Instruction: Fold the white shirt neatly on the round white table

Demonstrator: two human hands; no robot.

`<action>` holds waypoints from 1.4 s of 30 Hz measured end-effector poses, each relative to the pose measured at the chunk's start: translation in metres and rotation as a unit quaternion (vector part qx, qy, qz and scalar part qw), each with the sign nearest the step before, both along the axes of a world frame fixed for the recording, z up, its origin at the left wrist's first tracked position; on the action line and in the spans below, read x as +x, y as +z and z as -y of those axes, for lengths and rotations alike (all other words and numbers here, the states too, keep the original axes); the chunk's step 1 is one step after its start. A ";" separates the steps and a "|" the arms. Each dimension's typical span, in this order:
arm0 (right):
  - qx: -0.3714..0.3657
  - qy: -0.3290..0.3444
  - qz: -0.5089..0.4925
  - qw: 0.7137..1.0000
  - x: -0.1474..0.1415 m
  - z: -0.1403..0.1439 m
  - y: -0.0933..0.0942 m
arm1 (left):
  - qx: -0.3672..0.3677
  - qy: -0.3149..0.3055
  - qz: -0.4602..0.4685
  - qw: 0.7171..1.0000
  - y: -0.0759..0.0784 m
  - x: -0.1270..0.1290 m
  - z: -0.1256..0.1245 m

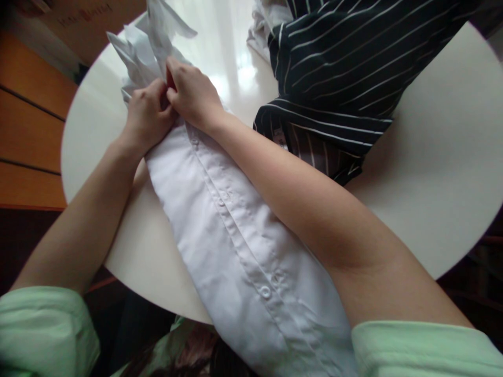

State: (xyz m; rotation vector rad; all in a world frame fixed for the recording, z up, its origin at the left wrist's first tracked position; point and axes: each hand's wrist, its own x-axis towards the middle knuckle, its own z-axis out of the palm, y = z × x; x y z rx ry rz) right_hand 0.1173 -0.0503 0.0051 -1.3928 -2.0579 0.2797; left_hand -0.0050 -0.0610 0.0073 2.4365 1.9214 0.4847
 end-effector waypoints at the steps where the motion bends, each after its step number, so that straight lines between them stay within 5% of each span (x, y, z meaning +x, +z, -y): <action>1: -0.002 -0.003 0.002 1.000 0.000 0.000 0.000 | -0.001 0.000 -0.002 1.000 0.000 0.000 0.000; 42: -0.022 0.014 -0.011 1.000 0.000 -0.003 -0.002 | 0.023 0.003 -0.015 1.000 -0.002 -0.001 -0.001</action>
